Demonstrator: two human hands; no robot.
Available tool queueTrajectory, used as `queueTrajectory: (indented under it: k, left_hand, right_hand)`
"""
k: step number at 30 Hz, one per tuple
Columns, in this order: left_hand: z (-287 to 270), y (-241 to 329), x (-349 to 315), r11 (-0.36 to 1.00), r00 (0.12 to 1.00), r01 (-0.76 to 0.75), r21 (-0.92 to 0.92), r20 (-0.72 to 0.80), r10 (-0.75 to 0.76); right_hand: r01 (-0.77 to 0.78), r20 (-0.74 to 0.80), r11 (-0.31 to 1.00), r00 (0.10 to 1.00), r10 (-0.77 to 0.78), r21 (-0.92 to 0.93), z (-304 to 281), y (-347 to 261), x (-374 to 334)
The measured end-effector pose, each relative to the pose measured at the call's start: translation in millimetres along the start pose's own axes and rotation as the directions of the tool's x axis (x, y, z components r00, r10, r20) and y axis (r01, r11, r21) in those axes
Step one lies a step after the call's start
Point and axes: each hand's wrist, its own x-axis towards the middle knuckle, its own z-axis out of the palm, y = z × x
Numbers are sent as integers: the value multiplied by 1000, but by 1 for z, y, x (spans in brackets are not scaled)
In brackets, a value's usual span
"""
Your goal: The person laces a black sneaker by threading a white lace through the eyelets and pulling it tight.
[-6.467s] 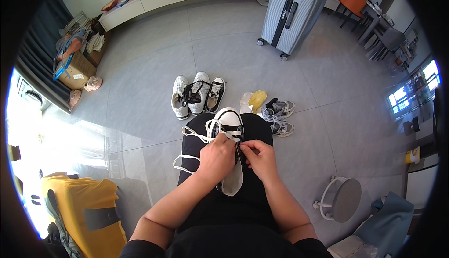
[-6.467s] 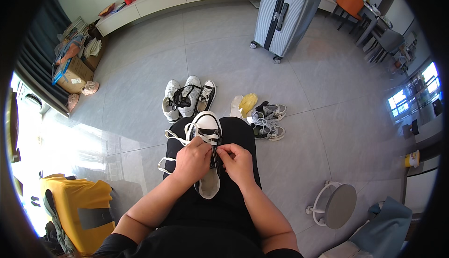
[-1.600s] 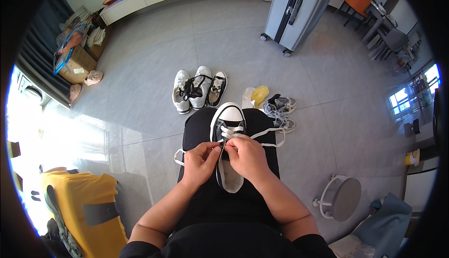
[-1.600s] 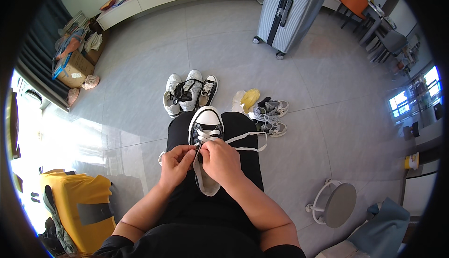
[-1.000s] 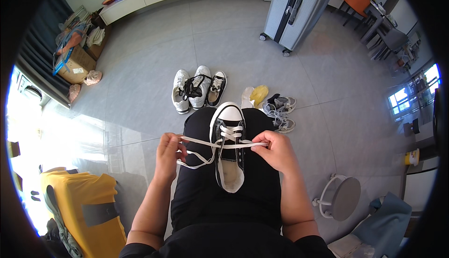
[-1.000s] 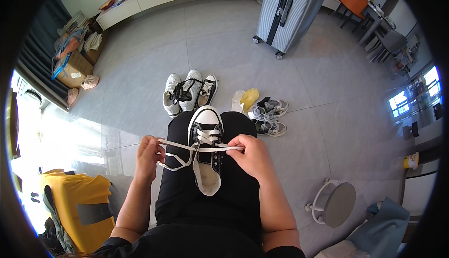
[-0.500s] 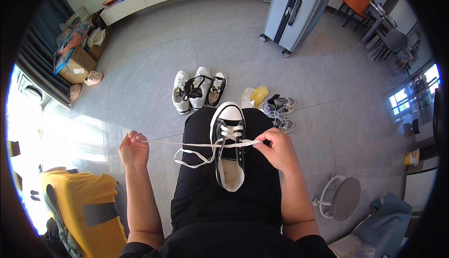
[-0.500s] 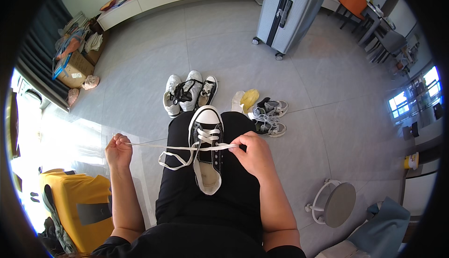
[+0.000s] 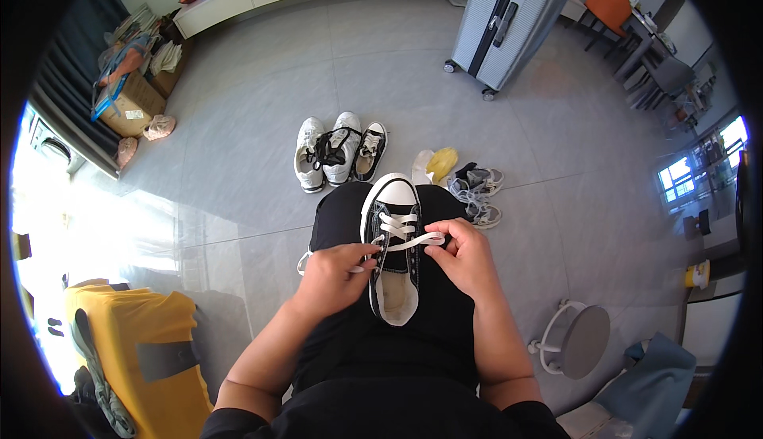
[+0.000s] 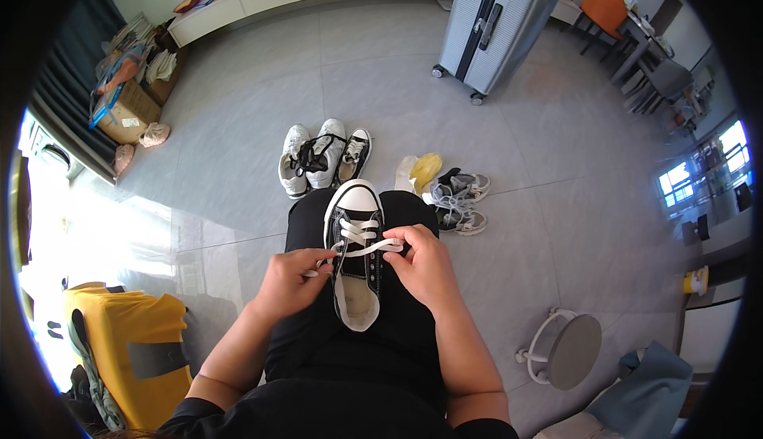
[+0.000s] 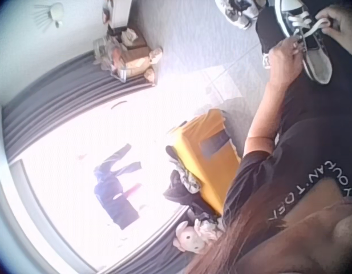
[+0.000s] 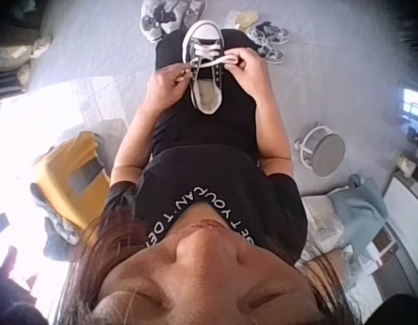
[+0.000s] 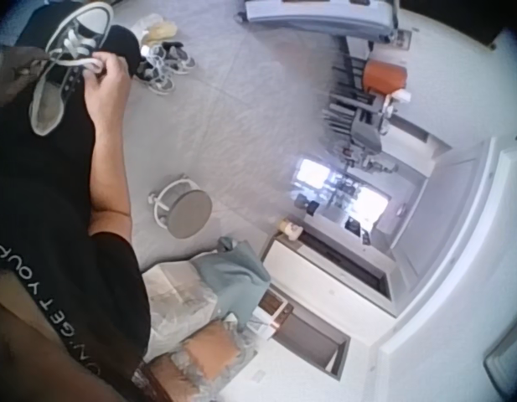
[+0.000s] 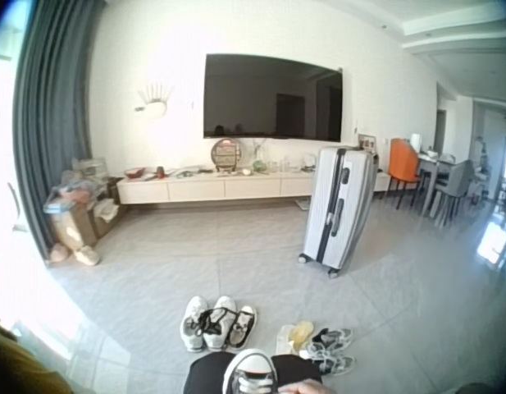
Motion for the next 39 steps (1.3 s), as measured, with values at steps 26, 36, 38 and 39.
queueTrajectory:
  k: [26,36,38,39]
  left_hand:
    - [-28,-26,-35,878,913,357,318,81,-400]
    - [-48,-24,-46,822,840,403,403,193,-506]
    - [-49,-24,-47,823,842,393,411,200,-502]
    - [-49,-24,-47,823,842,387,415,204,-499]
  right_hand:
    - [39,0,994,999,-40,106,23,9,-4]
    - [88,-5,994,996,-88,71,23,3,-5]
    - [91,-8,992,996,-90,85,24,0,-5]
    - [92,-10,992,996,-91,92,25,-1,-6]
